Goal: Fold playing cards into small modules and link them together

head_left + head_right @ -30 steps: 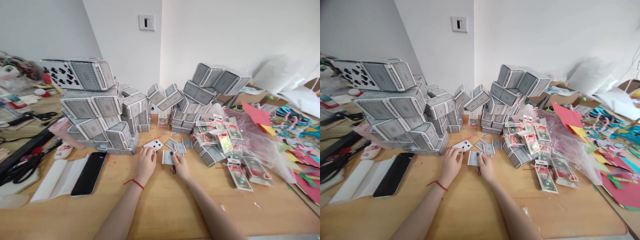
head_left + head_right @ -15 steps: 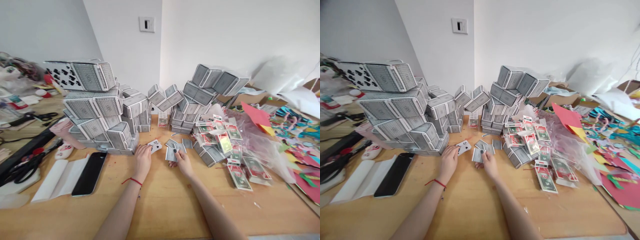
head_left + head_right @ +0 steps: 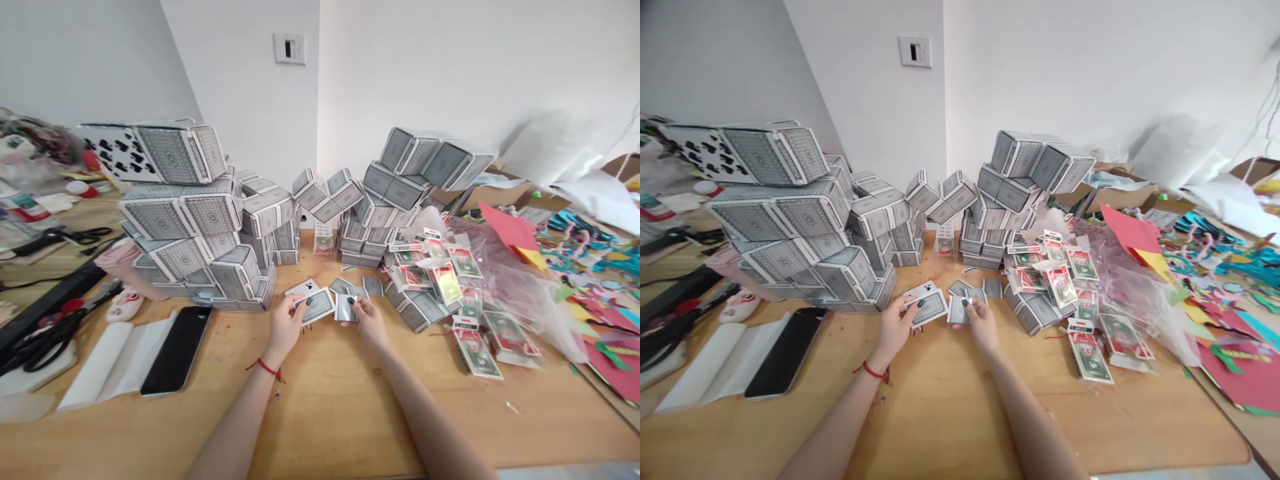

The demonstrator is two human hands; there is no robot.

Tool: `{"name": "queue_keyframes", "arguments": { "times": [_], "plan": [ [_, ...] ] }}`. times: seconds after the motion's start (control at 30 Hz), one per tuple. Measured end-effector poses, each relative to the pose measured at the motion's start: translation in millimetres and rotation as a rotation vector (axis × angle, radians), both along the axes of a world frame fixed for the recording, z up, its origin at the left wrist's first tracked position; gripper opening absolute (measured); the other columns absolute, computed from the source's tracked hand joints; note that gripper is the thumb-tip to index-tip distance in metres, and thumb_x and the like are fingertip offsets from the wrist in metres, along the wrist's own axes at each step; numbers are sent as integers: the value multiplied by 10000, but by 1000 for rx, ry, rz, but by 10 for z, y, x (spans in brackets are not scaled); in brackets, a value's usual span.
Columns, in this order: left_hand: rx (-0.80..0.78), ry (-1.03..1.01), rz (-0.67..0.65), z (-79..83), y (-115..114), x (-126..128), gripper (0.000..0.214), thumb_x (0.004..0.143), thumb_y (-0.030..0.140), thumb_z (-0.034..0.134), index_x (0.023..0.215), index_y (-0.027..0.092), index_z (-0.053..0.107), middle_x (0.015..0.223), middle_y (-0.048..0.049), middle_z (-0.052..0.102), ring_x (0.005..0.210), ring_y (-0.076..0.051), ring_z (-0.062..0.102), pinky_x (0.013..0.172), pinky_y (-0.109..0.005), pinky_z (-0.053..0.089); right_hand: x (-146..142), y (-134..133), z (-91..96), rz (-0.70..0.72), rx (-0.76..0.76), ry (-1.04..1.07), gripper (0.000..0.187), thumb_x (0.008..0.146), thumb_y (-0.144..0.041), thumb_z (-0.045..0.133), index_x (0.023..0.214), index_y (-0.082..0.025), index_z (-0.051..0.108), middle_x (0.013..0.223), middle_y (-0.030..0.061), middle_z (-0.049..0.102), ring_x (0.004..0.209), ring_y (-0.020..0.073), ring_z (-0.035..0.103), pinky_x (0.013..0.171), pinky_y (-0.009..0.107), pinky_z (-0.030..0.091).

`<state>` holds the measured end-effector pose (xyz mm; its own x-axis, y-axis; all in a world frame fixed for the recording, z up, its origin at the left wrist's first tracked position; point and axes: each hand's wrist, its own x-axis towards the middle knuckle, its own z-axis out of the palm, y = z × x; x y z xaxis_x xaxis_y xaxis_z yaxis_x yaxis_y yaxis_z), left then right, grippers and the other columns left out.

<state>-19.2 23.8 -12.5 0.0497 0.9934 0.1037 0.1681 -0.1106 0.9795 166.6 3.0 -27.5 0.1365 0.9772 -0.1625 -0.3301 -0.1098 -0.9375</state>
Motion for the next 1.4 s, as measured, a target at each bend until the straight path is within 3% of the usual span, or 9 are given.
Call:
{"name": "queue_keyframes", "arguments": {
  "times": [0.5,0.97,1.4],
  "plan": [
    [10,58,-35,-45,-8,19,195,747,305,486,831,146,561,573,12,585,391,-89,519,335,-175,384,-13,-15,29,-8,31,-123,377,636,-507,584,787,-167,523,696,41,616,584,185,575,403,273,477],
    [7,48,17,-45,26,-15,197,739,320,503,812,142,548,550,22,570,370,-90,512,340,-180,385,0,1,5,-32,41,-135,366,635,-512,580,761,-176,507,654,23,578,546,163,543,393,262,470],
    [-22,89,-145,-52,-14,3,234,753,316,470,819,131,598,520,7,561,380,-89,493,332,-172,379,-14,-24,39,-9,61,-172,348,659,-515,553,762,-190,484,639,5,525,534,148,506,388,255,464]
  ]
}}
